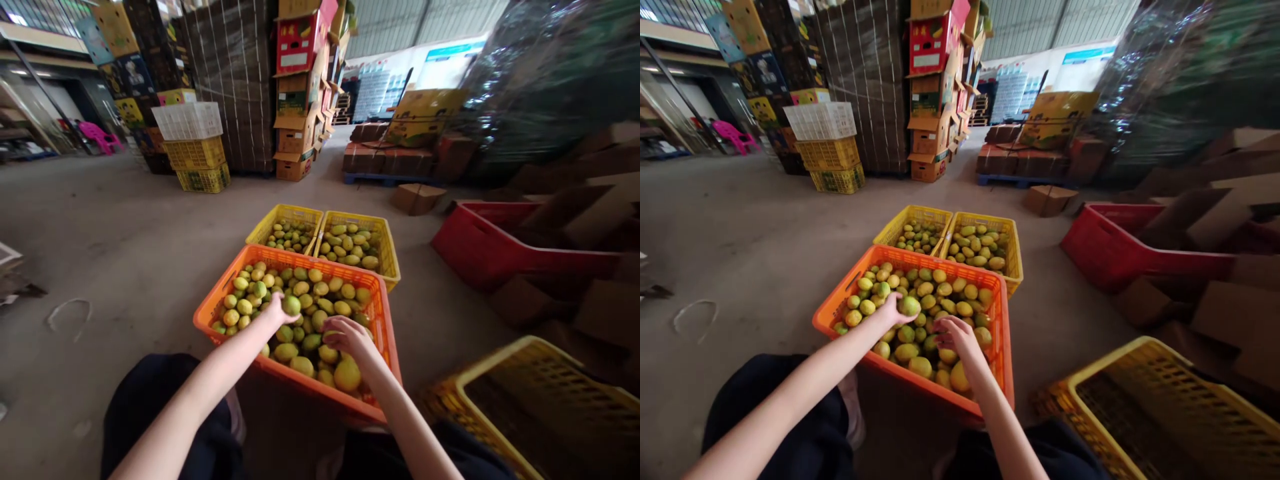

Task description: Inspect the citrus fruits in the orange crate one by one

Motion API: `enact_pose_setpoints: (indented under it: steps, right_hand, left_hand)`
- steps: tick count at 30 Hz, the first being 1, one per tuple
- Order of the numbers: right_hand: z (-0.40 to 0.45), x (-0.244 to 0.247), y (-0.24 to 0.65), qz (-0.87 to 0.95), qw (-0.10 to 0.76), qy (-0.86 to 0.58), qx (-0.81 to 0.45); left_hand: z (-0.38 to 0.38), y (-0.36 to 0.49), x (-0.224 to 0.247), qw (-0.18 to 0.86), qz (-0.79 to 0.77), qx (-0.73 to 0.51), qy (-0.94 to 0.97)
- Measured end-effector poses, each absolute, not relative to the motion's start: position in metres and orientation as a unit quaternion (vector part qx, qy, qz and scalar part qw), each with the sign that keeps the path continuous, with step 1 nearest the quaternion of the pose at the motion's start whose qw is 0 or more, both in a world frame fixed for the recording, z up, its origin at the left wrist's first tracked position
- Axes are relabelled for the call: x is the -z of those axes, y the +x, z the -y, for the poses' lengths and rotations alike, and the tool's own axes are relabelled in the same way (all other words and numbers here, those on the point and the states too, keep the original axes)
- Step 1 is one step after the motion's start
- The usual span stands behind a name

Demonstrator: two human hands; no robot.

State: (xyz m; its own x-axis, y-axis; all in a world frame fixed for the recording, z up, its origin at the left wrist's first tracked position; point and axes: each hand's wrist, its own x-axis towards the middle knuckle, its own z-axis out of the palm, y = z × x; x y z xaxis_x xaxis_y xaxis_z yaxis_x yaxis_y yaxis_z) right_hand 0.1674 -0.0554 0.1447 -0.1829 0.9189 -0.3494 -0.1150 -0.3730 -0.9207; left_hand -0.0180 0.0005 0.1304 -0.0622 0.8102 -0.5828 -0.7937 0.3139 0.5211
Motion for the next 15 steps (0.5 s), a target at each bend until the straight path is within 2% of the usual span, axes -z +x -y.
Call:
enact_pose_setpoints:
  steps: [5,7,9,11,13,15]
  right_hand:
    - [0.063,-0.156,0.171,0.4,0.389,-0.499,-0.664]
    - [0.064,-0.159,0.169,0.406,0.381,-0.497,-0.665]
    - [0.063,-0.161,0.167,0.406,0.385,-0.49,-0.668]
    - [0.063,-0.165,0.167,0.385,0.392,-0.478,-0.685]
    - [0.063,-0.169,0.169,0.343,0.398,-0.453,-0.721]
    - [0.063,-0.174,0.172,0.293,0.402,-0.417,-0.761]
  left_hand:
    - [-0.081,0.026,-0.214,0.698,-0.421,-0.577,0.045]
    - [-0.089,0.03,-0.227,0.692,-0.418,-0.579,0.11]
    - [-0.079,0.021,-0.216,0.683,-0.429,-0.563,0.181]
    - [-0.052,0.0,-0.184,0.683,-0.464,-0.519,0.222]
    - [-0.017,-0.029,-0.144,0.69,-0.548,-0.435,0.185]
    - [0.018,-0.058,-0.107,0.681,-0.593,-0.402,0.151]
